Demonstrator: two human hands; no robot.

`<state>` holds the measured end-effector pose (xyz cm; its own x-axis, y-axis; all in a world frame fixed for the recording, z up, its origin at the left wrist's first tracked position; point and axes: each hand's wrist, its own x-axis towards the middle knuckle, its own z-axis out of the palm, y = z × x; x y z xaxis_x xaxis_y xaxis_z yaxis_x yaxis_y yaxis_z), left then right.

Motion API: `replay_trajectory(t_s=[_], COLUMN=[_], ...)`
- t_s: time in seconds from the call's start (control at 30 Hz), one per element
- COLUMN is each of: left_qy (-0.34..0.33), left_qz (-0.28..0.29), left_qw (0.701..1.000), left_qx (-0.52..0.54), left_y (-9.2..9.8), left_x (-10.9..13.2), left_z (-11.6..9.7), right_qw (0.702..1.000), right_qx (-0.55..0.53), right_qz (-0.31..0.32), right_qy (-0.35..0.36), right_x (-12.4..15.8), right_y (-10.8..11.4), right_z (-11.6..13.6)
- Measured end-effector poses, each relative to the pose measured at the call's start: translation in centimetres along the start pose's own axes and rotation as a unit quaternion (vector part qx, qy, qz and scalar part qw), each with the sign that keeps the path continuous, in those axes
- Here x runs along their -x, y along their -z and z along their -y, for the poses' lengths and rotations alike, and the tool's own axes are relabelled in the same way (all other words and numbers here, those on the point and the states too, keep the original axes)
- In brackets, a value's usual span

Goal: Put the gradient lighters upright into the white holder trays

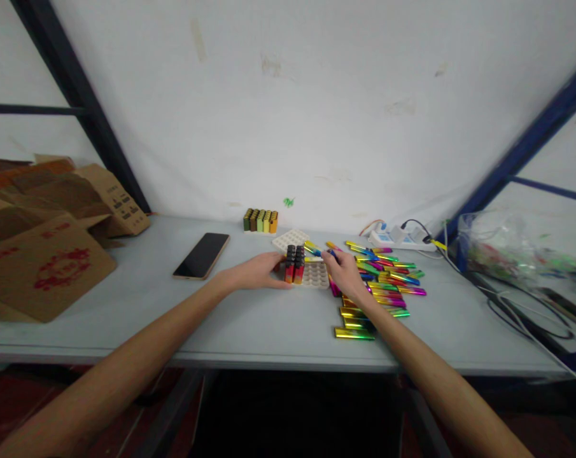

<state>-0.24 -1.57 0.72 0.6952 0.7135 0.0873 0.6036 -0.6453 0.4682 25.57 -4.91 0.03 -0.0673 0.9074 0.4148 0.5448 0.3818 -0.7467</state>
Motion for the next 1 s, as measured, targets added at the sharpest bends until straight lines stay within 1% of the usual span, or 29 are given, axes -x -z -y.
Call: replay_trajectory(t_s=[0.2,0.27,0.37,0.4,0.47,0.53,0.6,0.7,0.87,1.0], left_qy=[-0.002,-0.005,-0.008,-0.008,-0.006,-0.003,-0.002,0.0,-0.002,-0.001], left_qz=[0.005,0.005,0.01,0.012,0.017,0.021,0.028,0.038,0.042,0.038], left_qw=[1.0,1.0,0.999,0.999,0.998,0.997,0.997,0.996,0.996,0.997], left_qx=[0.0,0.01,0.033,0.04,0.054,0.068,0.077,0.079,0.074,0.068], left_y=[0.3,0.3,0.3,0.3,0.3,0.4,0.5,0.6,0.7,0.8], left_x=[0.1,0.1,0.0,0.0,-0.1,-0.1,-0.1,-0.1,-0.1,0.0], left_z=[-0.3,-0.3,0.0,0.1,0.3,0.6,0.8,1.1,1.1,0.8], right_qw=[0.997,0.995,0.983,0.98,0.98,0.982,0.984,0.98,0.969,0.958], right_qx=[-0.006,0.027,0.108,0.129,0.152,0.152,0.139,0.136,0.186,0.223], right_qz=[0.055,0.055,0.034,0.033,0.037,0.041,0.06,0.09,0.076,0.09], right_qy=[0.049,0.084,0.144,0.147,0.125,0.1,0.095,0.111,0.145,0.154], right_x=[0.1,-0.1,-0.3,-0.3,-0.4,-0.4,-0.4,-0.5,-1.0,-1.5], right_y=[0.6,0.9,1.2,1.2,1.2,1.1,0.7,0.1,-0.8,-1.4], right_z=[0.5,0.6,0.7,0.6,0.5,0.3,0.0,-0.6,-1.6,-2.1])
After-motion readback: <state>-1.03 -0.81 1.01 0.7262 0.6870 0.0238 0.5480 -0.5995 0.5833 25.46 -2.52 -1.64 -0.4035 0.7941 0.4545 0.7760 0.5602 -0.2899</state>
